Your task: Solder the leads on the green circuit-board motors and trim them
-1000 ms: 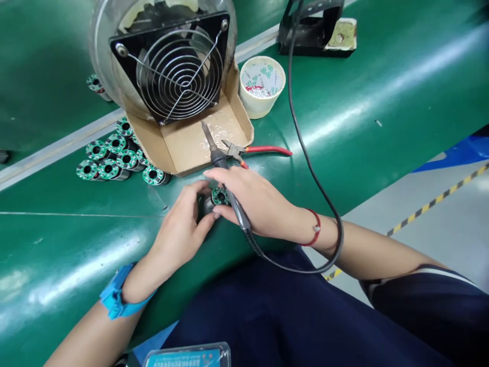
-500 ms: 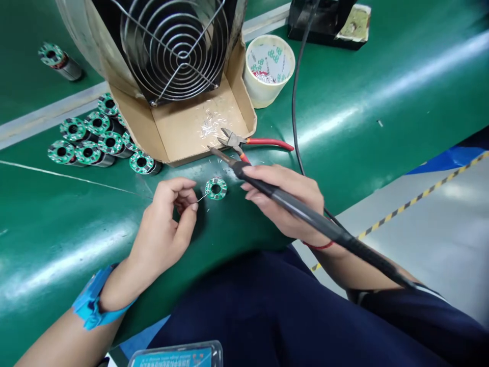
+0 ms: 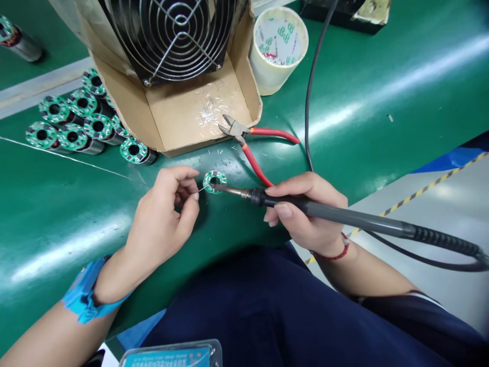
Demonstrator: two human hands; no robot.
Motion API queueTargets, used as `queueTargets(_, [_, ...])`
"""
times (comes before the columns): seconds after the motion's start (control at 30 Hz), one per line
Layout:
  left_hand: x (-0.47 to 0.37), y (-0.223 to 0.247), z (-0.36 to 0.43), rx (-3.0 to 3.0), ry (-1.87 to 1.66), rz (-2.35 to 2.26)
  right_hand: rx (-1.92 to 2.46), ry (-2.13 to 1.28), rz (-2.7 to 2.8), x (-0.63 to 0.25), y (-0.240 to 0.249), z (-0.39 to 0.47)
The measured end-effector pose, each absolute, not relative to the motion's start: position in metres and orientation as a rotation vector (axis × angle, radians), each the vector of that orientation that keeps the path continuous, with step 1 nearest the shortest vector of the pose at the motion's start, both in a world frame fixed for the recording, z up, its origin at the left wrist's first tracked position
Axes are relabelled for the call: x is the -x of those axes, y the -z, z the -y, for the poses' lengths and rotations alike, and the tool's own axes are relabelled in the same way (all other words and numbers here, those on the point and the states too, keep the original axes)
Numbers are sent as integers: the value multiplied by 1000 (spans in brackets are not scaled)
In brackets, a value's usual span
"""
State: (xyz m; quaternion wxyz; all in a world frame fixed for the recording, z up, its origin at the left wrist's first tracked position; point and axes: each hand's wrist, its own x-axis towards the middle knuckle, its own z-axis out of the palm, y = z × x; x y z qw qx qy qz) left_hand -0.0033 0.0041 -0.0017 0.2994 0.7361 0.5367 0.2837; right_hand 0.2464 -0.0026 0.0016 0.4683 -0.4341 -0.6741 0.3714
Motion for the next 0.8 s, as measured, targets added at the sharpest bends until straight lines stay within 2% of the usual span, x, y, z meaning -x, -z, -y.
queueTargets(0.13, [2, 8, -9, -1998, -765, -1367, 1069, -901, 1674, -247, -4, 3])
queueTargets(0.37, [0, 13, -17, -2105, -582, -1369, 1089, -864, 1731, -248, -12, 0])
queueTargets(0.8, [-2, 15, -15, -2046, -604, -1407, 1182, -862, 1741, -250, -23, 2])
